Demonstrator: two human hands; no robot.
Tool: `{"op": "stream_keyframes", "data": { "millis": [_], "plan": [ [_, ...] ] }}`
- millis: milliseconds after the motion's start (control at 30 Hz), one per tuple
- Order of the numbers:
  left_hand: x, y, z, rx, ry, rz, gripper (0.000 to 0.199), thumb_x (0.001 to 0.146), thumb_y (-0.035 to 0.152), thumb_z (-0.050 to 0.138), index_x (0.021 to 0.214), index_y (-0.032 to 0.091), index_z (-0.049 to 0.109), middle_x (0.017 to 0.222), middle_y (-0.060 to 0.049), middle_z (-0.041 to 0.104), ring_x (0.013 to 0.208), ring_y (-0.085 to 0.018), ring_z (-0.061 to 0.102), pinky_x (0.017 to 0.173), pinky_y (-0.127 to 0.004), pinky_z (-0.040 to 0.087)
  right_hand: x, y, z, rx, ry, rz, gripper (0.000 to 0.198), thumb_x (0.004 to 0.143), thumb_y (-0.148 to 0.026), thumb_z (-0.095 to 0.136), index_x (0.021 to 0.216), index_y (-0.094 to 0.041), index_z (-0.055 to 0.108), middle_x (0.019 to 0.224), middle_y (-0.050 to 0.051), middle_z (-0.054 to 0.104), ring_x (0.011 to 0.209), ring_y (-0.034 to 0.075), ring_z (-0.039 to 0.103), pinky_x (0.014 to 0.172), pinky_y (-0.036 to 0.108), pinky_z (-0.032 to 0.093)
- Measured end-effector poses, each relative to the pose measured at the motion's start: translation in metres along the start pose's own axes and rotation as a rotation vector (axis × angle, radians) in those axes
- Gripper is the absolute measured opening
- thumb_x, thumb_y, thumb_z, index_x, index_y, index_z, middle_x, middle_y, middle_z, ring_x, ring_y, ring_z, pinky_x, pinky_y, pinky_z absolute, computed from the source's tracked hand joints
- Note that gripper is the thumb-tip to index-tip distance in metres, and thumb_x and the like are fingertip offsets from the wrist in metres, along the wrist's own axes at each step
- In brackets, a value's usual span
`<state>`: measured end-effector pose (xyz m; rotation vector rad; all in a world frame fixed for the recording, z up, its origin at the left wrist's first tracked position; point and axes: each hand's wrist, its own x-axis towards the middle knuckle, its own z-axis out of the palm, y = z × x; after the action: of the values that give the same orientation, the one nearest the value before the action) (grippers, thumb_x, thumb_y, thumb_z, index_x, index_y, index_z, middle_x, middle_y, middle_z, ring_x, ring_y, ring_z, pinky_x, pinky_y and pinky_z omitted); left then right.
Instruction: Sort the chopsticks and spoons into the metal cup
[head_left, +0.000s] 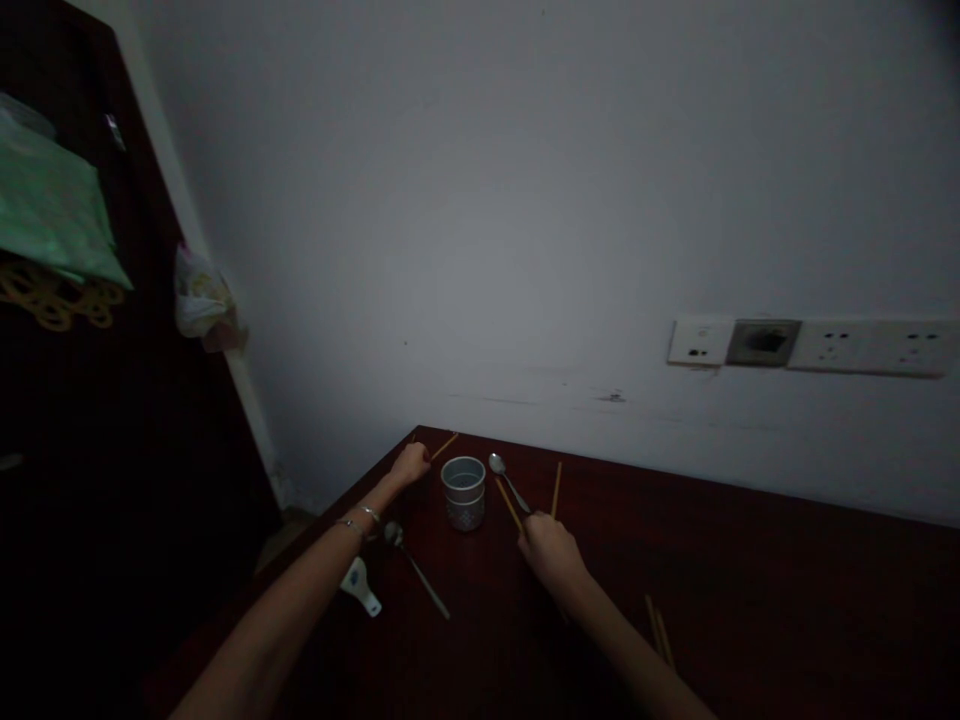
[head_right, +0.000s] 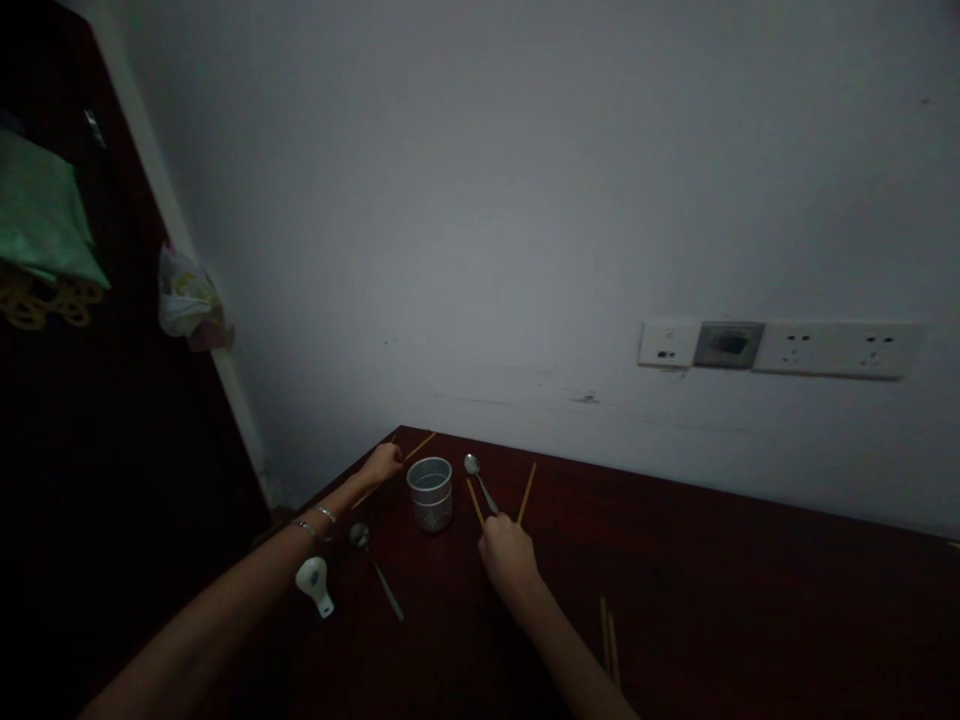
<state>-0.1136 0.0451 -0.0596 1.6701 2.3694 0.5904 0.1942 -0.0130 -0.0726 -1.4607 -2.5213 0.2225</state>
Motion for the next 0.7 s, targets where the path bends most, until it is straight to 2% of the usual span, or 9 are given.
{"op": "stream_keyframes", "data": {
  "millis": [200, 400, 533, 600, 667, 700],
  "plan": [
    [-0.005, 0.01, -0.014, -0.051, 0.1, 0.04, 0.01, 0.06, 0.008, 0.056, 0.066, 0.013, 0.062, 0.069, -0.004, 0.062, 0.07, -0.015, 0.055, 0.063, -0.022, 0.038, -0.008, 0.006, -0.017, 0.016, 0.058, 0.019, 0.024, 0.084, -0.021, 0.038, 0.082, -0.014, 0.061, 0.089, 0.011, 0.062, 0.081, 0.022, 0.062, 0.064, 0.027, 0.043],
    [-0.016, 0.028, -0.035, -0.206, 0.192, 0.066, 0.007, 0.059, 0.008, 0.058, 0.063, 0.012, 0.062, 0.062, -0.002, 0.059, 0.063, -0.014, 0.053, 0.059, -0.022, 0.037, -0.014, 0.015, -0.036, 0.121, 0.149, 0.052, 0.021, 0.081, -0.025, 0.043, 0.082, -0.017, 0.062, 0.089, 0.008, 0.063, 0.082, 0.02, 0.061, 0.062, 0.024, 0.041],
    [-0.024, 0.054, -0.063, -0.363, 0.234, 0.077, 0.005, 0.063, 0.012, 0.059, 0.068, 0.012, 0.062, 0.063, -0.003, 0.06, 0.062, -0.013, 0.054, 0.057, -0.021, 0.039, -0.015, 0.025, -0.054, 0.345, 0.242, 0.107, 0.019, 0.077, -0.027, 0.048, 0.085, -0.021, 0.064, 0.083, 0.004, 0.065, 0.08, 0.019, 0.062, 0.063, 0.024, 0.042],
    [-0.031, 0.069, -0.079, -0.444, 0.237, 0.091, 0.008, 0.066, 0.014, 0.059, 0.073, 0.012, 0.062, 0.065, -0.004, 0.062, 0.062, -0.012, 0.055, 0.056, -0.02, 0.04, -0.015, 0.029, -0.062, 0.497, 0.299, 0.097, 0.019, 0.075, -0.026, 0.05, 0.084, -0.019, 0.065, 0.082, 0.004, 0.066, 0.078, 0.018, 0.062, 0.065, 0.024, 0.044],
    [-0.043, 0.087, -0.092, -0.576, 0.213, 0.12, 0.011, 0.067, 0.016, 0.06, 0.077, 0.011, 0.062, 0.07, -0.005, 0.063, 0.063, -0.012, 0.056, 0.056, -0.02, 0.042, -0.015, 0.032, -0.069, 0.678, 0.343, 0.076, 0.021, 0.073, -0.027, 0.051, 0.084, -0.015, 0.064, 0.079, 0.006, 0.066, 0.072, 0.016, 0.061, 0.063, 0.024, 0.046],
    [-0.05, 0.096, -0.098, -0.708, 0.175, 0.137, 0.013, 0.065, 0.015, 0.062, 0.077, 0.01, 0.063, 0.072, -0.006, 0.063, 0.064, -0.012, 0.056, 0.056, -0.021, 0.043, -0.016, 0.032, -0.072, 0.778, 0.353, 0.073, 0.023, 0.073, -0.029, 0.051, 0.085, -0.013, 0.063, 0.077, 0.006, 0.066, 0.068, 0.016, 0.061, 0.059, 0.024, 0.047]
  ]
}}
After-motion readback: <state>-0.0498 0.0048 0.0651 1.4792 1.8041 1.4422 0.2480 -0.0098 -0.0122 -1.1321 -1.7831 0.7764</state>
